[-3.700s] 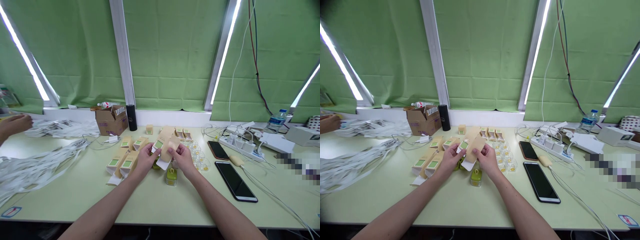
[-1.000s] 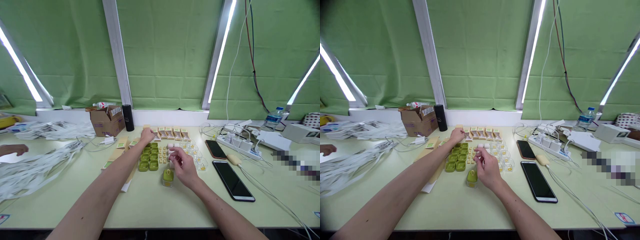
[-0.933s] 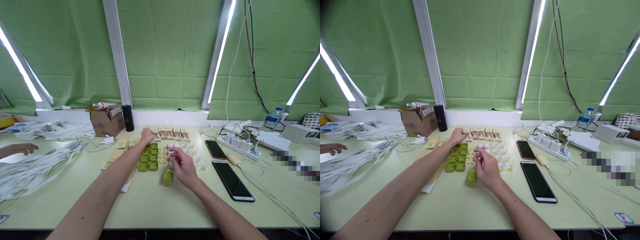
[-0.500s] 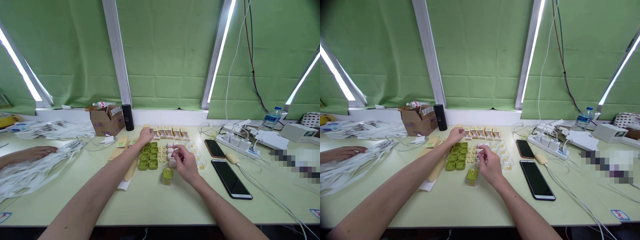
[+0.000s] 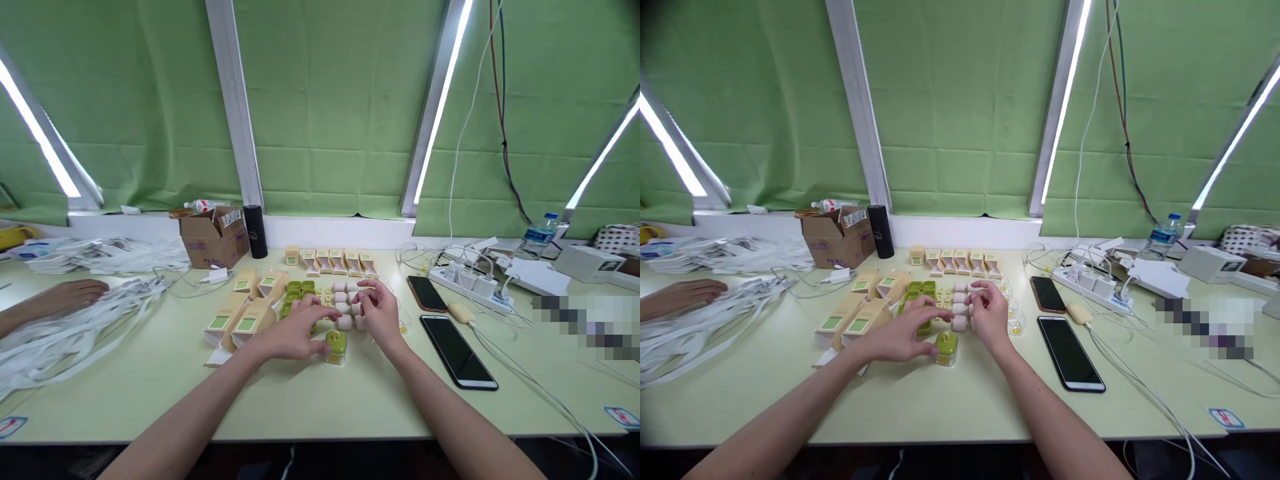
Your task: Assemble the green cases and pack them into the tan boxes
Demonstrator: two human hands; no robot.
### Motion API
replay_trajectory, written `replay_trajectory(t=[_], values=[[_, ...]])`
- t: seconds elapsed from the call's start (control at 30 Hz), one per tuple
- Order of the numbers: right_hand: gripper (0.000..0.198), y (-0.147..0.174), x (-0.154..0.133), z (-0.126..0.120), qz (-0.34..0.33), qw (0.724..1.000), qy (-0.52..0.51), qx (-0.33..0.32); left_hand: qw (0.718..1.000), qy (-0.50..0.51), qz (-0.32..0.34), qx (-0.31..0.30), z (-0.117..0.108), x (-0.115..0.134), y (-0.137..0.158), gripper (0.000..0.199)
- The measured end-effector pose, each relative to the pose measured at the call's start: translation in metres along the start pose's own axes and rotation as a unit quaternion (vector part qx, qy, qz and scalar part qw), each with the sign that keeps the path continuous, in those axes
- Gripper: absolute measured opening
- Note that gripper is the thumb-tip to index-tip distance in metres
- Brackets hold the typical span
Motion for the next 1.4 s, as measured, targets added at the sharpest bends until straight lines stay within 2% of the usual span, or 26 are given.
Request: replay_trajectory(t=[0.1, 0.2, 0.3, 0.43, 0.5, 0.6, 0.73, 0.9, 1.03, 1.13, 1.27, 1.4], values=[[0.029, 0.001, 0.001, 0.001, -0.004, 1.000, 0.002, -0.004, 0.999, -0.003, 0.023, -0.024, 0.014, 0.008, 0.001, 0.061], [0.029, 0.002, 0.002, 0.003, -0.007, 1.000, 0.003, -0.013, 1.000, 0.003, 0.013, -0.009, 0.020, 0.003, -0.001, 0.051], [0.027, 0.004, 0.002, 0.006, -0.010, 1.000, -0.001, -0.025, 0.999, 0.037, -0.012, 0.029, 0.011, -0.011, -0.006, 0.049], [0.024, 0.007, -0.003, 0.013, -0.033, 0.998, 0.000, -0.053, 0.984, 0.119, -0.027, 0.133, -0.023, -0.032, -0.021, 0.045], [0.024, 0.012, -0.008, 0.019, -0.051, 0.996, 0.012, -0.076, 0.975, 0.163, -0.030, 0.145, -0.031, -0.038, -0.030, 0.043], [0.031, 0.019, -0.012, 0.030, -0.079, 0.991, 0.025, -0.109, 0.966, 0.205, -0.045, 0.153, -0.032, -0.044, -0.037, 0.048], [0.041, 0.028, -0.013, 0.042, -0.123, 0.982, 0.050, -0.136, 0.950, 0.236, -0.078, 0.190, -0.021, -0.053, -0.032, 0.053], [0.046, 0.032, -0.012, 0.046, -0.152, 0.977, 0.084, -0.123, 0.939, 0.214, -0.101, 0.248, -0.018, -0.059, -0.023, 0.054], [0.044, 0.030, -0.003, 0.043, -0.103, 0.988, 0.052, -0.104, 0.933, 0.206, -0.096, 0.280, -0.019, -0.059, -0.020, 0.063], [0.047, 0.024, 0.012, 0.041, -0.013, 0.993, -0.064, -0.103, 0.925, 0.204, -0.075, 0.312, -0.024, -0.055, -0.015, 0.067], [0.048, 0.018, 0.022, 0.046, 0.100, 0.956, -0.242, -0.132, 0.915, 0.212, -0.046, 0.340, -0.029, -0.048, -0.008, 0.063], [0.042, 0.020, 0.023, 0.049, 0.162, 0.924, -0.314, -0.150, 0.909, 0.207, -0.044, 0.360, -0.032, -0.048, -0.003, 0.057]])
Point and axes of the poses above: each hand's wrist, its own y-axis away from the middle knuckle, its own z-axis out of the palm, x = y × z, the point moved 9 cm from there along -y, towards the middle knuckle, and after that the axes turned 11 degrees about -y, right-handed, at the moved point
